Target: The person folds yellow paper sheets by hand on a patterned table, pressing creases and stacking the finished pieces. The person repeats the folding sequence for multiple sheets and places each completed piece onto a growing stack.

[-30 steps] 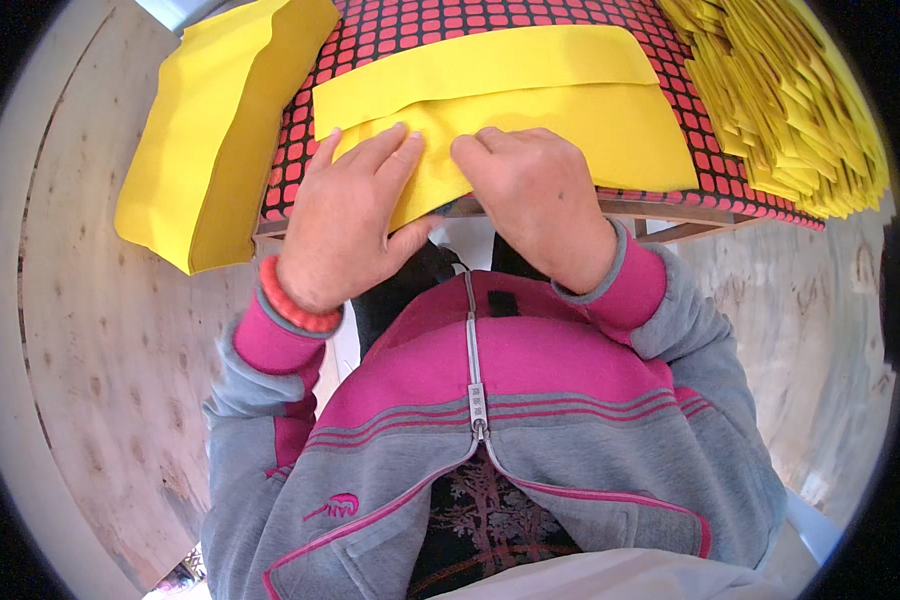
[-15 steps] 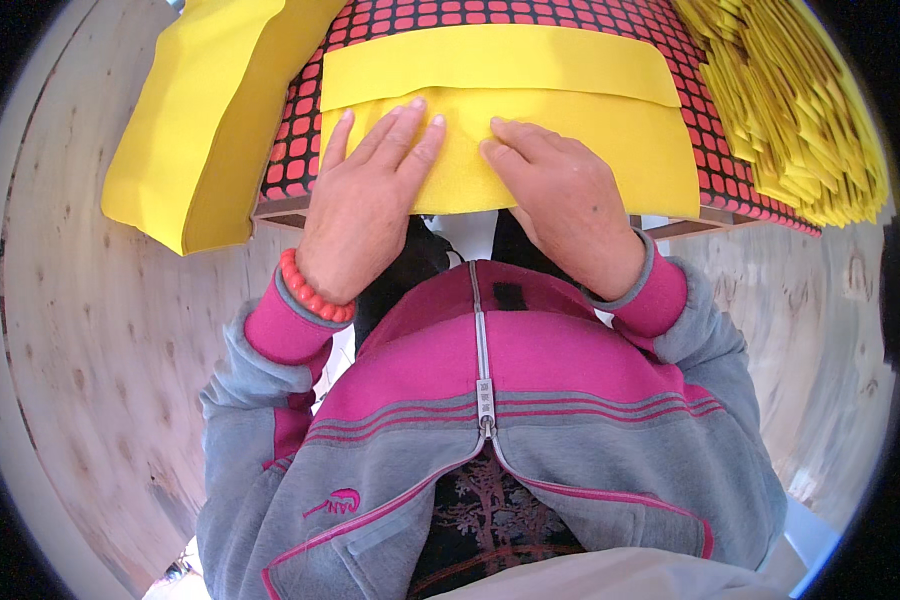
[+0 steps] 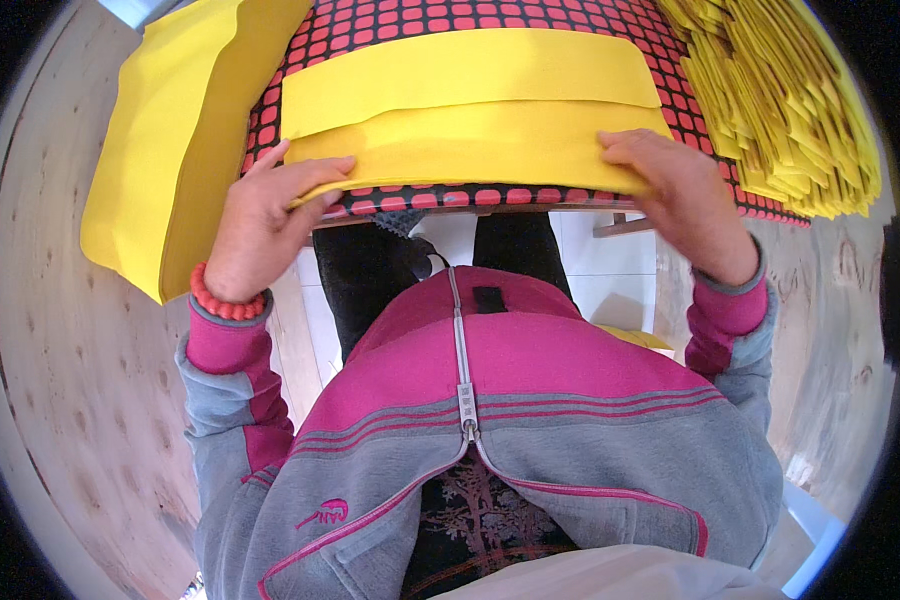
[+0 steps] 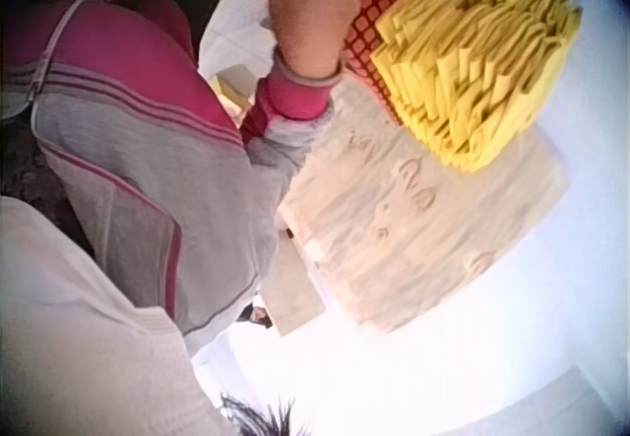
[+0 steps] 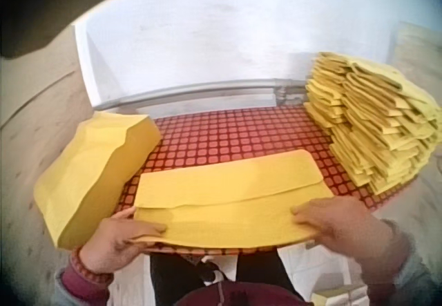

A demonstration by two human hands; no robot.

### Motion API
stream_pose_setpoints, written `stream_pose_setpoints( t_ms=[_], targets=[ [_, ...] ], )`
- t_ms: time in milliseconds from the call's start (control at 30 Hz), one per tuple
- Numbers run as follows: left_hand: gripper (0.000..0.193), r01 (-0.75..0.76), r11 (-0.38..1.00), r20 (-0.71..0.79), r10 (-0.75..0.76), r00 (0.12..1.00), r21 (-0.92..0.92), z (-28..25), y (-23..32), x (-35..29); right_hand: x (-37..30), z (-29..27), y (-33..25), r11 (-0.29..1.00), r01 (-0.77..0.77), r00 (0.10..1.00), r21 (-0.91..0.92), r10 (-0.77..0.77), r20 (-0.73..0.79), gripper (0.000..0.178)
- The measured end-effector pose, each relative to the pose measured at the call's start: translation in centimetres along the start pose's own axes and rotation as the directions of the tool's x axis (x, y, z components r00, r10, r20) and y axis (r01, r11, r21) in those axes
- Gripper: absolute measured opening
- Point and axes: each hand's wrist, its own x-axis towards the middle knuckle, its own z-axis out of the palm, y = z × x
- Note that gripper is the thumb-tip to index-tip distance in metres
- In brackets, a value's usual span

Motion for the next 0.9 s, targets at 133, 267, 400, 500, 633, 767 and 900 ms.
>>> stream_pose_setpoints(
  t_ms=[133, 267, 400, 500, 633, 767, 900],
  targets=[
    [0.011, 0.201, 0.863, -0.079, -0.267, 0.961, -0.464, 0.9, -1.3, 0.1, 0.5, -3.0, 4.2, 0.959, -0.115, 0.988, 0.258, 0.085, 0.125, 0.029],
    [0.012, 0.225, 0.818, -0.21, -0.383, 0.899, -0.529, 2.3, -1.9, 0.8, 1.4, -2.7, 7.2, 0.841, -0.259, 0.965, 0.476, 0.245, 0.094, 0.031],
    [0.012, 0.219, 0.876, -0.377, -0.395, 0.838, -0.43, 3.6, -1.9, 1.6, 1.6, -0.4, 8.5, 0.627, -0.187, 0.963, 0.756, 0.27, 0.014, 0.034],
    [0.008, 0.231, 0.938, -0.464, -0.33, 0.822, -0.257, 4.0, -1.8, 2.0, 2.1, 1.0, 8.6, 0.736, -0.13, 0.944, 0.665, 0.296, -0.144, 0.027],
    [0.007, 0.153, 0.988, -0.582, -0.126, 0.803, -0.003, 4.5, -1.6, 2.6, 2.4, 1.9, 7.5, 0.892, -0.211, 0.884, 0.4, 0.349, -0.312, 0.018],
    [0.012, 0.129, 0.959, -0.587, 0.047, 0.808, 0.254, 4.5, -1.5, 3.0, 2.0, 2.1, 6.2, 0.946, -0.29, 0.853, 0.141, 0.323, -0.41, 0.018],
    [0.011, 0.179, 0.96, -0.576, -0.023, 0.817, 0.216, 4.5, -1.5, 3.3, 2.6, 2.4, 5.9, 0.994, -0.107, 0.835, 0.03, 0.106, -0.54, 0.016]
  ],
)
